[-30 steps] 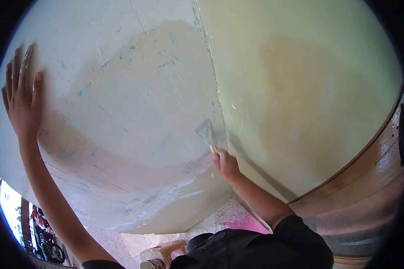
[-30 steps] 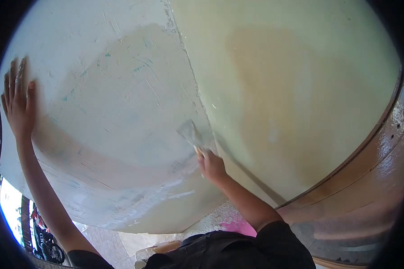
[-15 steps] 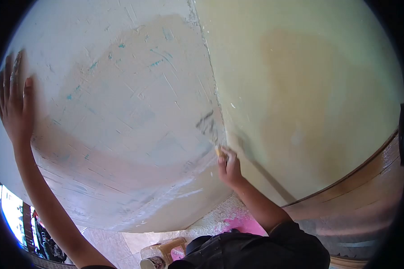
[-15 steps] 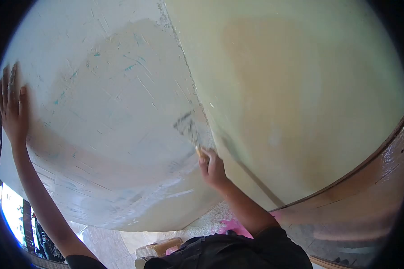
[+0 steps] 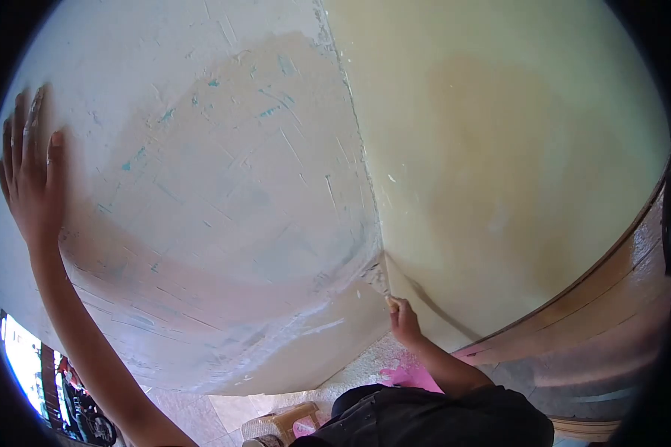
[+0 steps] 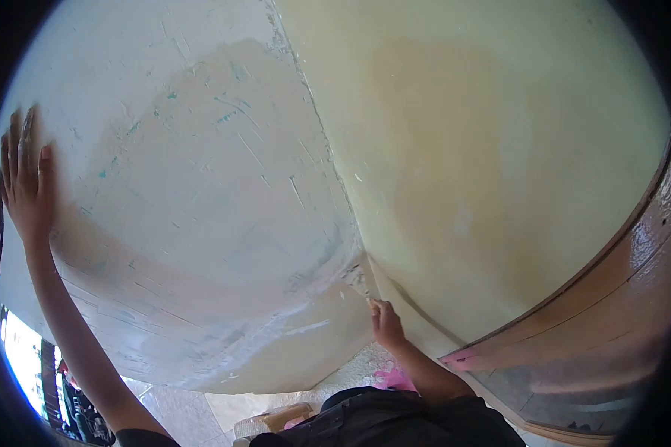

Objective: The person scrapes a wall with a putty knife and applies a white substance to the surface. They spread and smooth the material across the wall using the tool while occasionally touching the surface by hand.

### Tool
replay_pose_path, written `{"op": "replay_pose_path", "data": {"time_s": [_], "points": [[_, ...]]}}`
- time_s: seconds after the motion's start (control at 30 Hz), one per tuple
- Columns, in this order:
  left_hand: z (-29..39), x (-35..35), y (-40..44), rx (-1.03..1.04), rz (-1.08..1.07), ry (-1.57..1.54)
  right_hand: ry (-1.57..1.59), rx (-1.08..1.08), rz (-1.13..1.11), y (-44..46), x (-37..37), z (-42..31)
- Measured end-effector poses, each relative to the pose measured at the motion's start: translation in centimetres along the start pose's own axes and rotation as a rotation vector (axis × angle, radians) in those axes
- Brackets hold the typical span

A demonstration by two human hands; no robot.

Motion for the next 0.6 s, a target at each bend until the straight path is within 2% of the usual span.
{"op": "replay_pose_path", "data": {"time_s": [0.13, 0.3, 0.37, 0.47, 0.5, 0.57, 0.6], "points": [[-0.1, 0.1, 0.1, 0.007, 0.009, -0.008, -0.194, -0.075, 0.096, 4.2, -3.9, -2.5], [-0.4, 0.3, -0.4, 0.000, -0.040, -0.014, 0.135, -0.254, 0.047, 9.9, -2.7, -11.4], [-0.2, 0.1, -0.3, -0.002, -0.008, -0.019, 0.163, -0.456, 0.140, 12.5, -1.9, -15.1], [-0.3, 0.1, -0.3, -0.011, -0.026, -0.020, 0.230, -0.330, 0.160, 15.8, -1.1, -19.0], [-0.5, 0.2, -0.5, -0.012, -0.067, -0.005, 0.226, -0.328, 0.158, 15.8, -1.0, -18.4], [-0.3, -0.3, -0.2, -0.004, -0.036, -0.015, 0.003, -0.354, 0.153, 16.7, 0.3, -15.9], [-0.2, -0.4, 0.0, 0.011, -0.004, -0.029, -0.038, -0.253, 0.079, 15.8, 0.6, -13.7]]}}
Point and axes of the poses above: each hand's wrist, its own y-axis towards the middle knuckle, its own x-axis out of the palm, z = x × y, the point moved 1 cm from there along y, towards the middle knuckle, and after that the axes turned 13 degrees about y, right-handed, at the moved point
